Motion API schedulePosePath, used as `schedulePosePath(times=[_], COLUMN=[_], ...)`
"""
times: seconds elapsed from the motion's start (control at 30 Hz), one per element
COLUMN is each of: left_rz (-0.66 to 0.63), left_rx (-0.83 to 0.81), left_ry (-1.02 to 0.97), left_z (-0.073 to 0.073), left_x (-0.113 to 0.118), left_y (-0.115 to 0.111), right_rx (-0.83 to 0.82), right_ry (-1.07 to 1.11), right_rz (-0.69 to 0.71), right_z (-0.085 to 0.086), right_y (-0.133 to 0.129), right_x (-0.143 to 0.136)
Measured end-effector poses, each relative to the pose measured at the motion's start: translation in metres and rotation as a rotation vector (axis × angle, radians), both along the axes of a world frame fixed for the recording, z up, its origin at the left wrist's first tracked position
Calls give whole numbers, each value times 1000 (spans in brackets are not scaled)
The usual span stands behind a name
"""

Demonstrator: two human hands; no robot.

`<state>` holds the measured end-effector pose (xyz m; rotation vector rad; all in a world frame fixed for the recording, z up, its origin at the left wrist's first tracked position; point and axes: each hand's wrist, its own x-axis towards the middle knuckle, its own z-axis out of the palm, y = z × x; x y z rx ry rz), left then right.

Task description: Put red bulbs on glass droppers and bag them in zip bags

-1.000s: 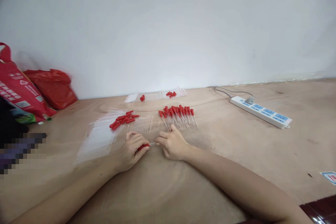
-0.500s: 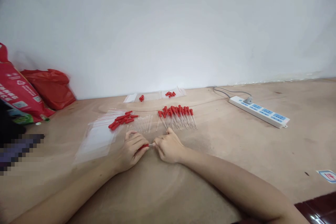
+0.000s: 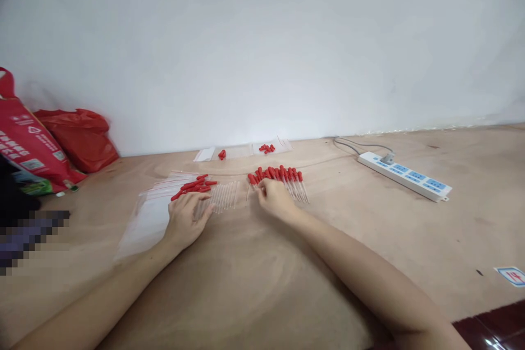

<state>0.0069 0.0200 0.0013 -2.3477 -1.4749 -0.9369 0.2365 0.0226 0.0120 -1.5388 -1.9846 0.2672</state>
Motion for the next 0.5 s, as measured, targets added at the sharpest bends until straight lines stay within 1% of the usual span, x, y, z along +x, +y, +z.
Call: schedulePosePath(times=[0.1, 0.2, 0.33, 0.5], left_rz=[90, 159, 238, 342], left_rx=[-75, -124, -179, -140], left_ry=[7, 7, 43, 124], left_z=[-1, -2, 0, 9], left_x=[-8, -12, -12, -14], left_y=[7, 9, 9, 12], right_rx=[-36, -85, -77, 15], right_ry=[-30, -137, -245, -292], right_rz=[-174, -270, -281, -212], right_z=[1, -3, -6, -3], right_y=[21, 34, 40, 36], right_x=[-6, -14, -20, -35])
